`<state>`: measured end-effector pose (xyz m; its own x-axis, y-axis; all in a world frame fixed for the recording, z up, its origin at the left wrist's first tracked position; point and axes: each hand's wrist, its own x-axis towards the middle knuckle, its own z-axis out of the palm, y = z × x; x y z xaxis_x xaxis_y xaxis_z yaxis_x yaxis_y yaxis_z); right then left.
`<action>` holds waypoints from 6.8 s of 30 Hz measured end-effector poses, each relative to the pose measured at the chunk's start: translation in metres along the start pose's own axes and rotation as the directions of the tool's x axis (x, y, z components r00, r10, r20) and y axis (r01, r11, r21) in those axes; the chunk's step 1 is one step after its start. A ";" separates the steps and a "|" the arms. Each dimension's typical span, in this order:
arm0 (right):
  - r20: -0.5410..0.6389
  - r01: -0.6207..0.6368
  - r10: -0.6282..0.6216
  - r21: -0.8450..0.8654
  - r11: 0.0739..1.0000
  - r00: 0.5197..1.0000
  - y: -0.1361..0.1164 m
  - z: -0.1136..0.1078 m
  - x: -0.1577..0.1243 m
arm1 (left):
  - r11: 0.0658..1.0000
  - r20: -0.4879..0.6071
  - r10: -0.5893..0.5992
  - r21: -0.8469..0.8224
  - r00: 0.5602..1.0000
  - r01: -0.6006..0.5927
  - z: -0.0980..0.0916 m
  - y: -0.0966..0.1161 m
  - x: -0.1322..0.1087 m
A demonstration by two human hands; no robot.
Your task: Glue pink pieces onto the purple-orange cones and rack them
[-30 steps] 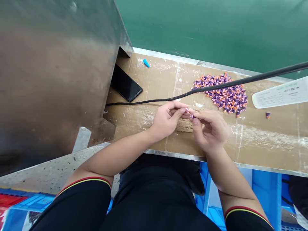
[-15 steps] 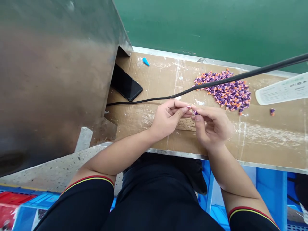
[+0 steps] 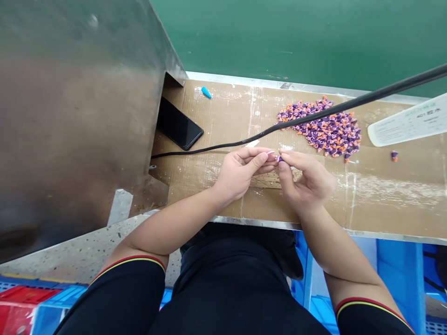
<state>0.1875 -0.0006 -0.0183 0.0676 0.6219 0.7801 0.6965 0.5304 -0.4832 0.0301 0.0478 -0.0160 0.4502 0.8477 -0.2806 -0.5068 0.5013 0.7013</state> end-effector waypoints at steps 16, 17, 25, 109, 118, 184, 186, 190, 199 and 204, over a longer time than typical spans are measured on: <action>0.023 -0.081 0.081 0.015 0.997 0.996 0.002 0.005 -0.005 | 0.995 0.003 0.064 0.078 0.998 -0.064 -0.008 -0.005 0.002; 0.029 -0.078 0.077 0.002 0.997 0.997 0.002 0.005 -0.005 | 0.994 0.003 0.074 0.085 0.997 -0.074 -0.008 -0.005 0.002; 0.000 -0.056 0.056 -0.009 0.998 0.998 0.000 0.005 -0.004 | 0.985 0.032 0.107 0.130 0.994 -0.111 -0.006 -0.002 0.000; 0.452 0.089 0.024 -0.227 0.970 0.892 -0.023 -0.132 -0.053 | 0.367 0.659 0.393 0.527 0.641 -0.767 -0.022 -0.023 -0.009; 0.442 0.090 0.035 -0.258 0.962 0.896 -0.022 -0.126 -0.055 | 0.302 0.688 0.417 0.511 0.594 -0.804 -0.022 -0.021 -0.009; -0.152 -0.489 0.483 0.000 0.872 0.862 -0.089 -0.063 -0.093 | 0.419 0.418 0.552 0.608 0.721 -0.674 0.023 -0.067 -0.097; -0.150 -0.477 0.476 0.031 0.878 0.866 -0.088 -0.064 -0.093 | 0.409 0.426 0.554 0.609 0.715 -0.680 0.023 -0.068 -0.097; -0.158 -0.477 0.494 0.137 0.868 0.855 -0.089 -0.062 -0.096 | 0.402 0.450 0.554 0.592 0.700 -0.698 0.025 -0.073 -0.093; -0.625 -0.727 0.599 0.073 0.683 0.500 -0.024 -0.165 -0.167 | 0.166 0.628 0.454 0.637 0.632 -0.753 -0.002 -0.054 -0.076; -0.649 -0.967 0.755 0.126 0.223 0.090 0.042 -0.270 -0.251 | 0.058 0.609 0.466 0.703 0.642 -0.709 -0.022 -0.045 -0.067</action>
<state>0.3923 -0.2897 -0.1274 0.9959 0.0822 -0.0368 0.0001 -0.4103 -0.9120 0.0064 -0.0280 -0.0428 0.5007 0.6718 0.5459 0.1677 -0.6940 0.7002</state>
